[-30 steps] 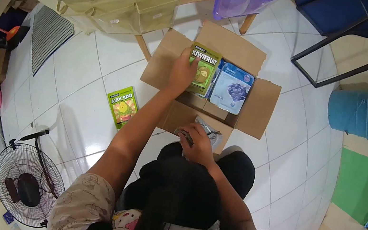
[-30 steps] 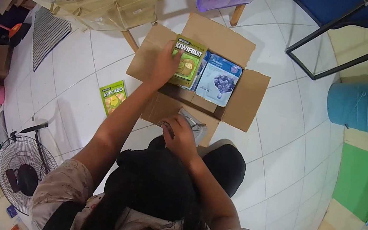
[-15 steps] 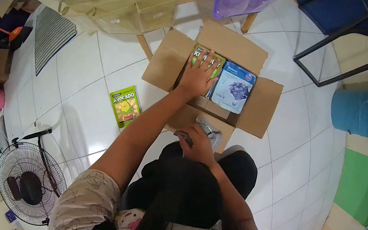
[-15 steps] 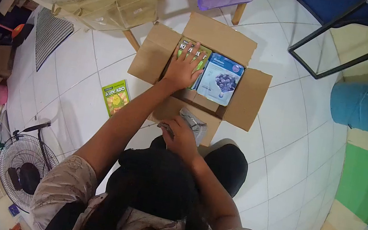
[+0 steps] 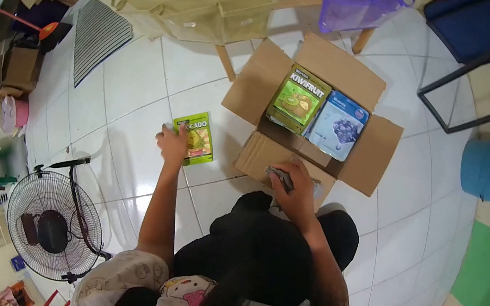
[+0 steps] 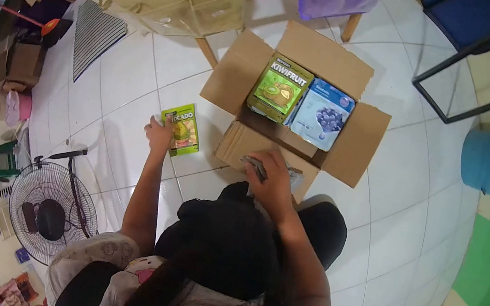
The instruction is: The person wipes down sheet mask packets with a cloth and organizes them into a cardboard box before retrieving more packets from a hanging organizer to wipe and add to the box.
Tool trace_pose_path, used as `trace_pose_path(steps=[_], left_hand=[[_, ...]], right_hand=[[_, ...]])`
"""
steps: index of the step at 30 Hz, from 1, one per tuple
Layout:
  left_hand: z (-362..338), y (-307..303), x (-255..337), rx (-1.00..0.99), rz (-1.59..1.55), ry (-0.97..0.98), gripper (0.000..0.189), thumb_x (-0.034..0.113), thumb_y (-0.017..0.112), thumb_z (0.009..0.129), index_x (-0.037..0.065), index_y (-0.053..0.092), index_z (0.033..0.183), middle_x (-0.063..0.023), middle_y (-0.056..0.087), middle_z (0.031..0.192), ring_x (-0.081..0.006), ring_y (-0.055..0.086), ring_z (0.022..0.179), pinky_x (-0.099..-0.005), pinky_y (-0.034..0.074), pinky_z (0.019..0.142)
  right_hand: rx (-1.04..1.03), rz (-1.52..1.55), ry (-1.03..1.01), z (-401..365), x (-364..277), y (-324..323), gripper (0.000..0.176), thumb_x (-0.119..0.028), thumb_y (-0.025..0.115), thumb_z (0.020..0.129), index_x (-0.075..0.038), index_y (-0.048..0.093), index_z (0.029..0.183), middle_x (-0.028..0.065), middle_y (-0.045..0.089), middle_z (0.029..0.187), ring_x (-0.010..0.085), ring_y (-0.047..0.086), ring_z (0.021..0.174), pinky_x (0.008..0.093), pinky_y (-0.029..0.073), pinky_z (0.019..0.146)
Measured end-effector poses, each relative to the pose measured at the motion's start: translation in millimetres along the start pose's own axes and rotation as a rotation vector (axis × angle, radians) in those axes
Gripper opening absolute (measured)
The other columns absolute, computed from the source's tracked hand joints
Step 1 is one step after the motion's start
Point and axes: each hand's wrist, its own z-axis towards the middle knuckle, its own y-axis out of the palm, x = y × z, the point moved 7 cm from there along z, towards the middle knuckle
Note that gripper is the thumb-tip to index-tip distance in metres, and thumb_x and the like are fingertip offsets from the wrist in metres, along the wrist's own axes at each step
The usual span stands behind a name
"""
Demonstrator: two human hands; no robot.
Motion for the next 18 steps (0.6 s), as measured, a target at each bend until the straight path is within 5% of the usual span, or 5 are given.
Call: trace_pose_path(steps=[3,6,7,14,18], left_hand=[[-15,4,-9,-0.060,0.155,0.198,0.077,0.046,0.077,0.075,-0.005,0.051,0.126,-0.0296,0.052,0.129,-0.0391,0.058,0.111,-0.0448,0.050,0.088],[19,44,-32,-0.428,0.028,0.124,0.067,0.045,0.080,0.072,-0.008,0.061,0.107,-0.0254,0.067,0.106,-0.0370,0.068,0.089,-0.0390,0.054,0.078],[25,43,-32,-0.354,0.062,0.228,0.048,0.035,0.077,0.076,-0.008,0.066,0.095,-0.0196,0.071,0.087,-0.0324,0.070,0.075,-0.0357,0.054,0.069],[-41,7,37,-0.897,-1.287,0.058,0.041,0.005,0.048,0.083,-0.007,0.051,0.122,-0.0194,0.061,0.117,-0.0294,0.064,0.103,-0.0387,0.052,0.092],[-89,-20,80,-1.007,-1.439,-0.025,0.057,0.005,0.045,0.076,-0.006,0.043,0.131,-0.0215,0.055,0.126,-0.0327,0.060,0.110,-0.0438,0.048,0.100]], right_hand=[[0.033,0.007,-0.095,6,-2,5,0.021,-0.013,0.069,0.085,-0.003,0.065,0.103,0.0137,0.061,0.100,0.0325,0.061,0.093,0.0377,0.049,0.082],[0.005,0.091,-0.099,10,-15,10,0.021,-0.014,0.068,0.086,-0.004,0.065,0.104,0.0136,0.061,0.100,0.0326,0.061,0.094,0.0381,0.049,0.083],[-0.005,0.071,-0.110,9,-19,12,0.021,-0.015,0.067,0.086,-0.004,0.065,0.104,0.0135,0.060,0.100,0.0324,0.060,0.095,0.0383,0.049,0.083],[-0.029,0.030,-0.169,18,-42,22,0.019,-0.015,0.065,0.088,-0.004,0.065,0.104,0.0126,0.059,0.102,0.0313,0.060,0.096,0.0393,0.048,0.083],[-0.054,0.017,-0.323,30,-64,38,0.018,-0.010,0.065,0.086,-0.002,0.065,0.102,0.0134,0.059,0.101,0.0312,0.060,0.092,0.0398,0.049,0.079]])
